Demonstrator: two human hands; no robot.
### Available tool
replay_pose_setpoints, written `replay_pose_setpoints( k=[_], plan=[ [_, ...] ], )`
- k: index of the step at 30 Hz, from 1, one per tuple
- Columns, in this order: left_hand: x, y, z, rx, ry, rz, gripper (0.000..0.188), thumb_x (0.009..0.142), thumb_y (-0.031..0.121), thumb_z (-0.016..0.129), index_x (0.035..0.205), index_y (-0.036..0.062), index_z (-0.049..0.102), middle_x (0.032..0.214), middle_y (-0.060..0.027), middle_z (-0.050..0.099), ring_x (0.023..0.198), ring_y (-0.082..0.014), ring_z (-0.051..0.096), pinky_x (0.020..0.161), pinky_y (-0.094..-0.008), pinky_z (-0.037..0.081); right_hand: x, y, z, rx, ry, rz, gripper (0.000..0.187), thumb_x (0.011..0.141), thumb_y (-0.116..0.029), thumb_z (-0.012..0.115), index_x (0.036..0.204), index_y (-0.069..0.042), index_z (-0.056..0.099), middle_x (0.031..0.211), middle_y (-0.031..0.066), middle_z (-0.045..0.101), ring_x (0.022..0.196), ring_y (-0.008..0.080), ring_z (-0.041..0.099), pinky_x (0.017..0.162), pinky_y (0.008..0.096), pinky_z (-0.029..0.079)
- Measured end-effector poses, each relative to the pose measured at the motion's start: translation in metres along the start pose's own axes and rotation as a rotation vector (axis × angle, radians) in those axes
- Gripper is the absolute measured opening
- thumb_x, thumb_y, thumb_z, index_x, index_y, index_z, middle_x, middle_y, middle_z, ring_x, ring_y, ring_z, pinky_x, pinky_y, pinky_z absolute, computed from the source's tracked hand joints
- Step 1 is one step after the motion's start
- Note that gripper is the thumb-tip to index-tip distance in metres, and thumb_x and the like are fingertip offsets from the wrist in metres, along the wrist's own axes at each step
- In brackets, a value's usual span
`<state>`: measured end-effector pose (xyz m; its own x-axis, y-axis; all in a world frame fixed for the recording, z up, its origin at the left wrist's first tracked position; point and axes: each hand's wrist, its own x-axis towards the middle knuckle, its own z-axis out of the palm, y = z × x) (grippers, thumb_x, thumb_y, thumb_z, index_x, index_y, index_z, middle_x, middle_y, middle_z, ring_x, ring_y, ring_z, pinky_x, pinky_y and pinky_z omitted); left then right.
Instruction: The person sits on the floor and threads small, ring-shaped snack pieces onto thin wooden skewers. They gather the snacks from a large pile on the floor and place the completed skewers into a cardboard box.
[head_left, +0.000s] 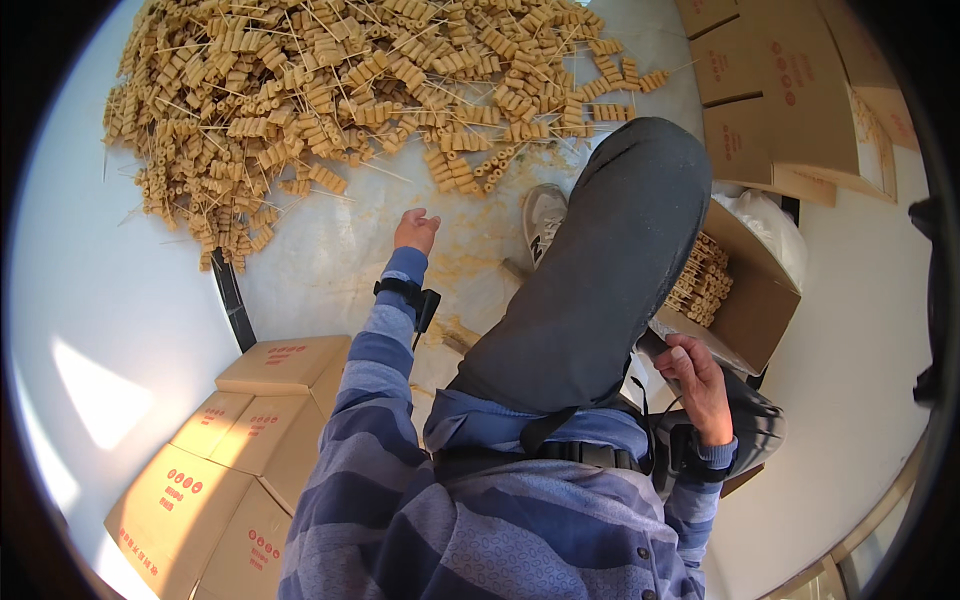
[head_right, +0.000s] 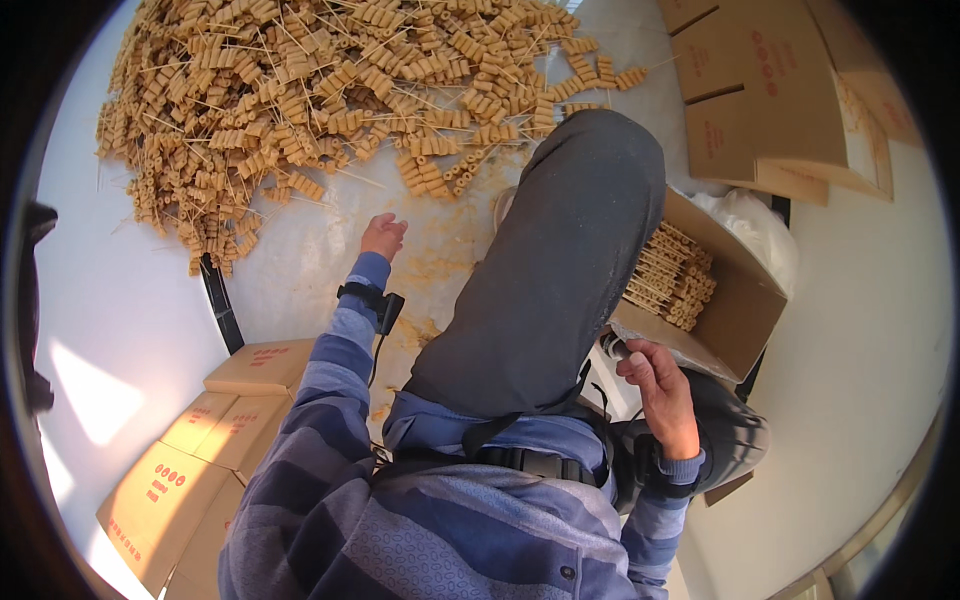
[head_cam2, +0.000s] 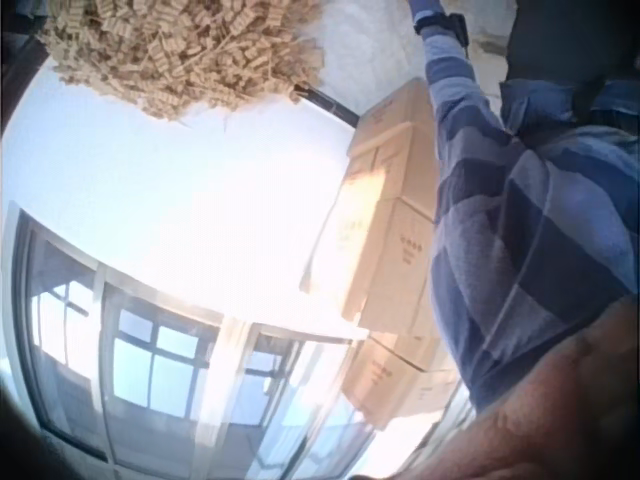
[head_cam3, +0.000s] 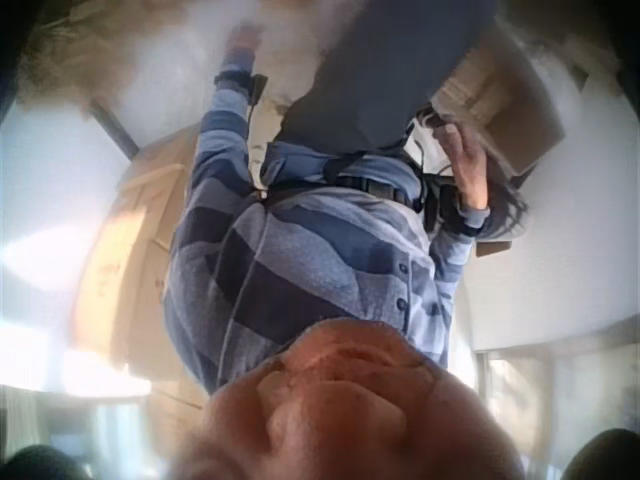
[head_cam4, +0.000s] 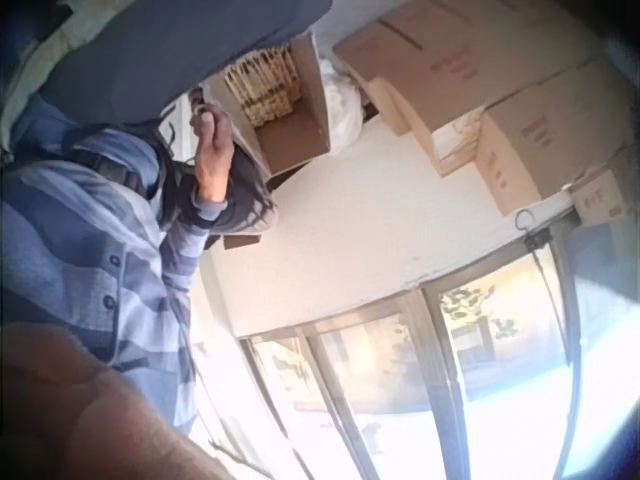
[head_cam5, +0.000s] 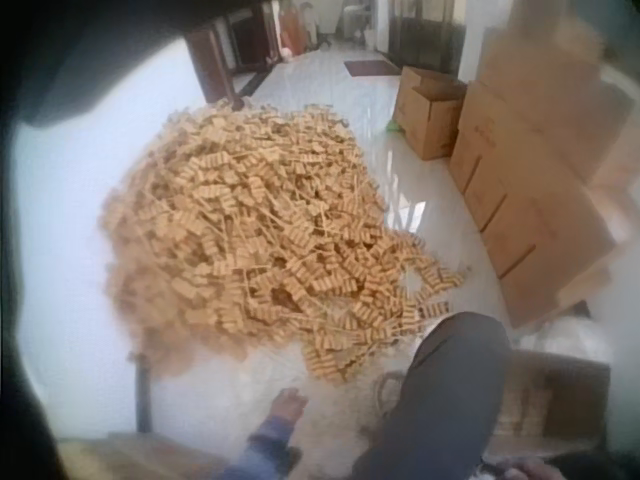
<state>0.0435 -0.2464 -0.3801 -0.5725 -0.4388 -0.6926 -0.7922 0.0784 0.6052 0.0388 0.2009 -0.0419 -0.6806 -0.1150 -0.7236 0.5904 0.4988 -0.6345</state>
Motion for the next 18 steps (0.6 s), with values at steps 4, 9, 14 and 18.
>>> replay_pose_setpoints(
  k=[4,9,14,18],
  plan=[
    [0.046,0.026,0.053,0.341,0.215,0.168,0.089,0.076,0.038,0.081,0.144,-0.0036,0.04,0.14,-0.0248,0.047,0.124,-0.0406,0.052,0.102,-0.0453,0.048,0.013,-0.006,0.008,-0.037,-0.017,0.005,0.035,0.107,-0.027,0.052,0.126,0.001,0.057,0.096,0.0046,0.066,0.093,0.0126,0.062,0.087,0.0276,0.05],
    [0.082,0.07,0.086,0.305,0.284,-0.152,0.107,0.072,0.048,0.083,0.148,-0.0036,0.029,0.142,-0.0241,0.043,0.127,-0.0409,0.051,0.104,-0.0466,0.046,0.011,0.0,0.01,-0.053,0.001,0.084,0.033,0.105,-0.025,0.056,0.125,0.001,0.059,0.096,0.0053,0.069,0.091,0.0129,0.062,0.086,0.0277,0.05],
    [0.081,0.087,0.091,0.441,0.329,-0.239,0.109,0.063,0.051,0.087,0.14,-0.0029,0.033,0.135,-0.0236,0.045,0.123,-0.0393,0.053,0.102,-0.046,0.048,0.009,0.006,0.01,-0.049,0.035,0.183,0.032,0.105,-0.023,0.056,0.125,0.001,0.059,0.096,0.007,0.069,0.093,0.0145,0.065,0.087,0.0291,0.051],
    [0.078,0.066,0.082,0.428,0.293,-0.227,0.099,0.065,0.049,0.086,0.132,-0.0029,0.036,0.134,-0.0227,0.045,0.124,-0.0381,0.052,0.102,-0.044,0.048,0.015,0.004,0.016,-0.073,0.02,0.162,0.03,0.104,-0.02,0.057,0.124,0.002,0.059,0.095,0.0084,0.07,0.093,0.0154,0.066,0.087,0.0295,0.052]
  ],
)
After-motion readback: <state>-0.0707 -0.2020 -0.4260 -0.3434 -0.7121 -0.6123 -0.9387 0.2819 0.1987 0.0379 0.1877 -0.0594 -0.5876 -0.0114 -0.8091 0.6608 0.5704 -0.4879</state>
